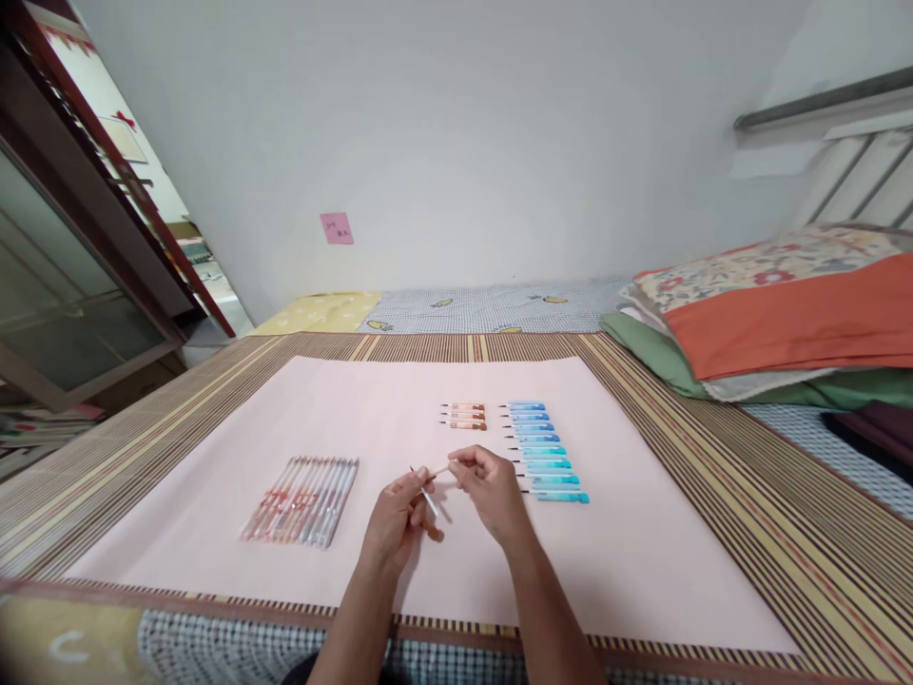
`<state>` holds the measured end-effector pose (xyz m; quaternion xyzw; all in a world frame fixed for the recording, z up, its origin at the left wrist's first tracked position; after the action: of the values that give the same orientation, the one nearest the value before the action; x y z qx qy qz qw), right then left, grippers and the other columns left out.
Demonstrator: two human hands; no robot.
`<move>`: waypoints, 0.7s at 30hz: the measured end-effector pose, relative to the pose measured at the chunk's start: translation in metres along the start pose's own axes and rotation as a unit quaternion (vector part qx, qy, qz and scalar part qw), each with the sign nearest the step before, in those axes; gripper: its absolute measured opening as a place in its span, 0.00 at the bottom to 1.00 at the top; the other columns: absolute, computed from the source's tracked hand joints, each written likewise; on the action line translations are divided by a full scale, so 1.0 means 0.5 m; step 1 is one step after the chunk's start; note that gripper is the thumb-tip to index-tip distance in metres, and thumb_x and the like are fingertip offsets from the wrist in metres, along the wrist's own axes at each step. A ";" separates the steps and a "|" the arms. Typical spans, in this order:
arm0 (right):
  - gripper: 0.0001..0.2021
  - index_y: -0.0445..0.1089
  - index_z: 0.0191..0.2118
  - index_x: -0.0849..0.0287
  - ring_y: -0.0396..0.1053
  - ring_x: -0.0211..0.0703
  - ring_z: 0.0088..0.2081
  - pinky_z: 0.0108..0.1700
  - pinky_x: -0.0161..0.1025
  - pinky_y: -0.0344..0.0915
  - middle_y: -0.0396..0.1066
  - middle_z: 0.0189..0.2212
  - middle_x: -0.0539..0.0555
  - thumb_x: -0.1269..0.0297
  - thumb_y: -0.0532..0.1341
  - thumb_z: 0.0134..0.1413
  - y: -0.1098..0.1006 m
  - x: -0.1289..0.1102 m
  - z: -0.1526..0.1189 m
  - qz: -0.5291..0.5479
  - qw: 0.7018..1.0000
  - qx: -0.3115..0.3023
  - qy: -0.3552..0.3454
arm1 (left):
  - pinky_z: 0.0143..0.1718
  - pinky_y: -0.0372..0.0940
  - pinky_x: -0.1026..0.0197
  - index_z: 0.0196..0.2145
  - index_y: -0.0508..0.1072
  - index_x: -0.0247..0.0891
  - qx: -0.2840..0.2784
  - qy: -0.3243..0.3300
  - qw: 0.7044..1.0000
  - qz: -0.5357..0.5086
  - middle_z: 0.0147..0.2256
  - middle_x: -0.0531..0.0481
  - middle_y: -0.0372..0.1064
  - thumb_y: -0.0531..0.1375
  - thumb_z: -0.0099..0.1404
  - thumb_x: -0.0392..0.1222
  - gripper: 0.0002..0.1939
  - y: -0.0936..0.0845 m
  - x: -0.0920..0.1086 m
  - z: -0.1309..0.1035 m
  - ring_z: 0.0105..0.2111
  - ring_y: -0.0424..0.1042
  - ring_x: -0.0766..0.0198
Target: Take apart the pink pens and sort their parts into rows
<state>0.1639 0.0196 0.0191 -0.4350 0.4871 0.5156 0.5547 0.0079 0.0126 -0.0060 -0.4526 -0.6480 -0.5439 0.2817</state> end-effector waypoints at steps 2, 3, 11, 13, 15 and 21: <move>0.16 0.77 0.38 0.58 0.66 0.39 0.27 0.31 0.37 0.63 0.73 0.25 0.50 0.51 0.69 0.52 -0.010 -0.008 -0.003 -0.028 1.000 -0.011 -0.004 | 0.12 0.65 0.61 0.24 0.72 0.36 0.000 -0.004 1.000 0.007 0.10 0.62 0.51 0.73 0.47 0.63 0.27 0.000 -0.004 0.001 0.09 0.50 0.71; 0.14 0.77 0.37 0.58 0.66 0.39 0.27 0.30 0.37 0.62 0.72 0.25 0.49 0.52 0.68 0.52 -0.015 -0.013 -0.005 -0.045 0.999 -0.016 -0.008 | 0.12 0.64 0.61 0.24 0.72 0.36 0.002 -0.006 1.000 0.010 0.10 0.62 0.51 0.74 0.46 0.63 0.27 -0.001 -0.006 0.002 0.09 0.50 0.71; 0.04 0.75 0.32 0.55 0.65 0.40 0.28 0.32 0.36 0.58 0.71 0.25 0.47 0.66 0.62 0.55 -0.022 -0.043 -0.008 -0.243 0.964 -0.091 -0.050 | 0.11 0.62 0.61 0.24 0.72 0.36 0.029 0.003 0.999 0.022 0.10 0.61 0.53 0.76 0.42 0.60 0.27 -0.001 -0.003 0.006 0.09 0.53 0.70; 0.04 0.73 0.32 0.54 0.66 0.40 0.29 0.32 0.37 0.58 0.71 0.26 0.47 0.66 0.60 0.56 -0.025 -0.040 0.006 -0.283 0.952 -0.100 -0.060 | 0.11 0.62 0.61 0.28 0.75 0.34 0.054 0.011 0.998 0.007 0.10 0.62 0.53 0.76 0.42 0.59 0.27 -0.004 0.001 0.008 0.10 0.53 0.70; 0.05 0.72 0.32 0.54 0.67 0.41 0.32 0.35 0.37 0.59 0.72 0.30 0.48 0.68 0.59 0.57 -0.032 -0.035 0.030 -0.319 0.940 -0.087 -0.078 | 0.11 0.62 0.62 0.34 0.77 0.32 0.096 0.020 0.995 -0.020 0.12 0.63 0.54 0.75 0.44 0.57 0.28 -0.013 0.007 0.008 0.11 0.53 0.70; 0.07 0.70 0.32 0.57 0.67 0.44 0.41 0.42 0.37 0.59 0.70 0.36 0.54 0.74 0.56 0.54 -0.070 0.010 0.132 -0.438 0.895 -0.003 -0.086 | 0.14 0.64 0.60 0.43 0.79 0.29 0.120 0.020 0.991 -0.062 0.17 0.62 0.58 0.72 0.47 0.50 0.28 -0.025 0.017 0.004 0.13 0.54 0.71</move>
<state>0.2048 0.0821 0.0232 -0.5602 0.1961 0.2568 0.7627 -0.0069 0.0170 -0.0048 -0.3633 -0.7297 -0.4879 0.3123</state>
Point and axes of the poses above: each hand's wrist, its own z-axis towards the middle knuckle, its own y-axis out of the palm, x = y × z, the point moved 5 cm from there along z, towards the middle knuckle
